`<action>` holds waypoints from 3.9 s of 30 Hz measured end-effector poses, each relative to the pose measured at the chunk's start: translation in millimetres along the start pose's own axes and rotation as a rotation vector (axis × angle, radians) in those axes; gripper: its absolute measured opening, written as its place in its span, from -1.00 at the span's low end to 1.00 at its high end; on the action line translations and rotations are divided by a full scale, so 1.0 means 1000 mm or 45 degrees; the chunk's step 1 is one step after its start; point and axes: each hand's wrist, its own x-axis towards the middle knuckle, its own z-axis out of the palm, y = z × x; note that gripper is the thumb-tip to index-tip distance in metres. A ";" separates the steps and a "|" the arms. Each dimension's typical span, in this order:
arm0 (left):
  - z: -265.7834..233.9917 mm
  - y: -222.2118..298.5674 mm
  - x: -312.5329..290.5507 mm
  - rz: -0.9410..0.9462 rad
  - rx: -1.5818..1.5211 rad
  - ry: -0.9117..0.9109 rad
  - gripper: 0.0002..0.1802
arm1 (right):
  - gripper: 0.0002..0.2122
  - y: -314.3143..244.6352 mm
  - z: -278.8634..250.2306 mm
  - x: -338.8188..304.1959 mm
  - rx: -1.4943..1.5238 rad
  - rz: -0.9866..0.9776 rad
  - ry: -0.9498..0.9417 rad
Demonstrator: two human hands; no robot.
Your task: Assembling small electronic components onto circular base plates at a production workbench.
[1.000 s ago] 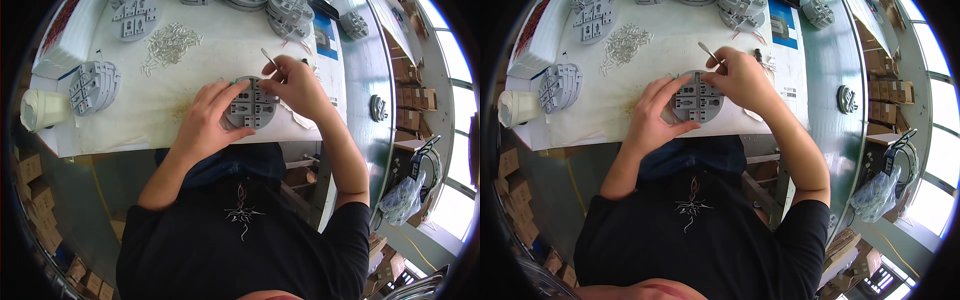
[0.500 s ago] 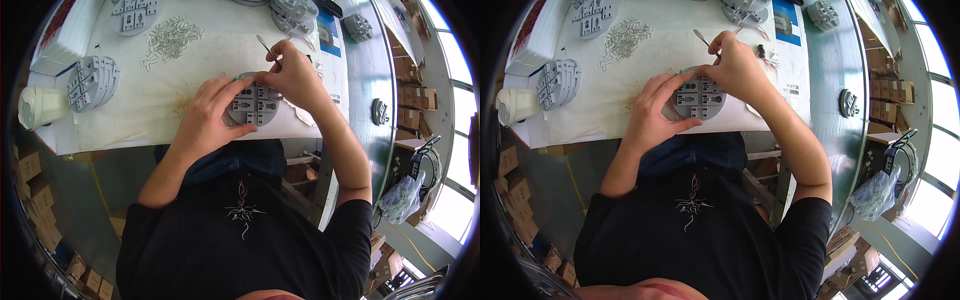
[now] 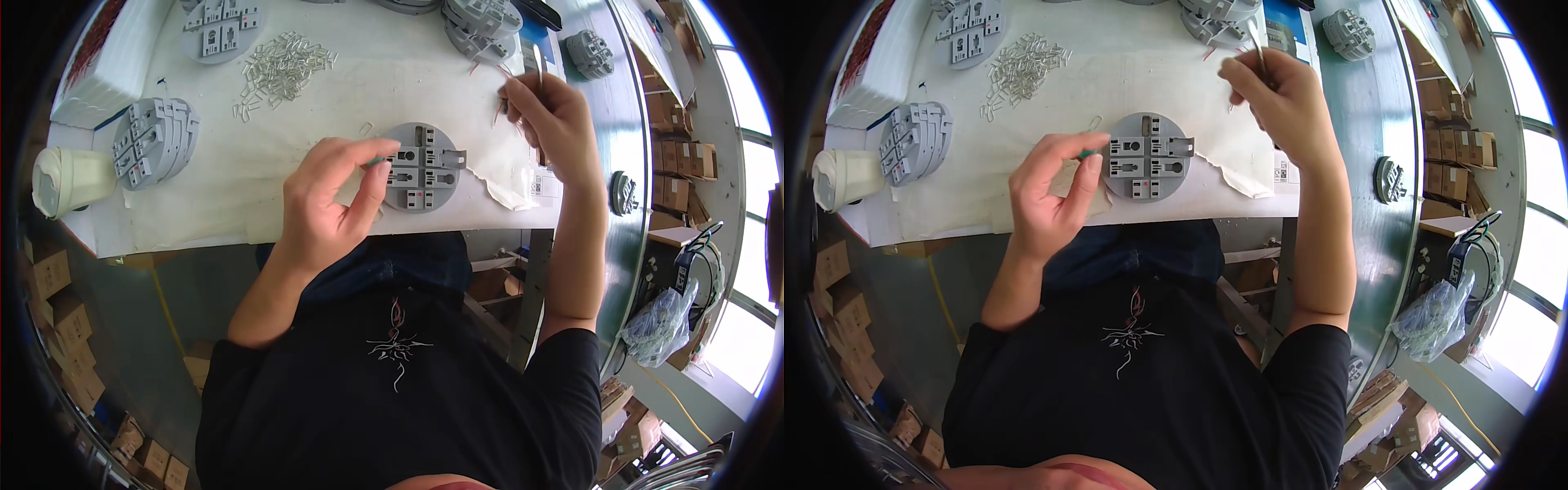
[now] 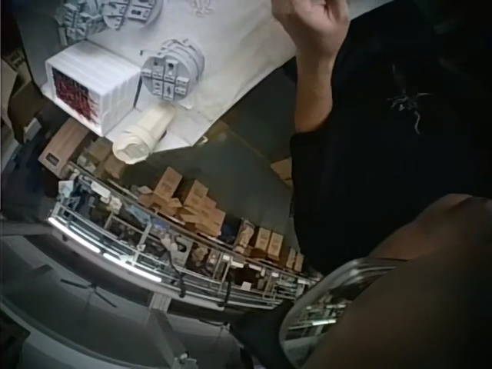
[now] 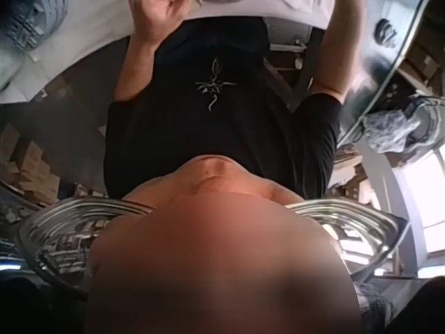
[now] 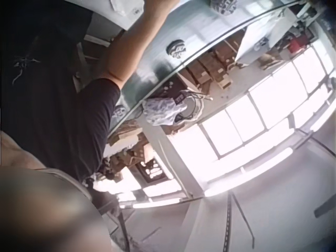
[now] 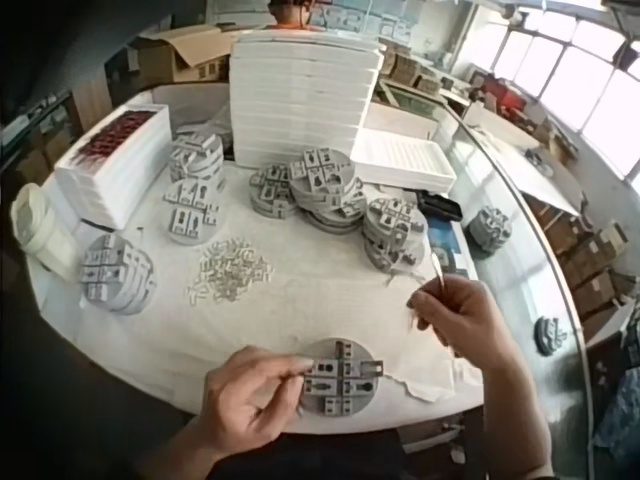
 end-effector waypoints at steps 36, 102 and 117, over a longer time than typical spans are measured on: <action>0.033 0.014 0.053 0.121 0.281 0.065 -0.51 | -0.82 0.016 -0.018 -0.001 0.185 0.118 0.108; 0.039 0.030 0.039 0.058 0.507 -0.262 0.08 | -0.37 -0.016 0.009 -0.054 1.174 -0.207 -0.013; 0.024 0.005 0.002 -0.217 0.163 -0.228 0.24 | -0.60 -0.023 0.061 -0.068 -0.933 -0.260 -0.294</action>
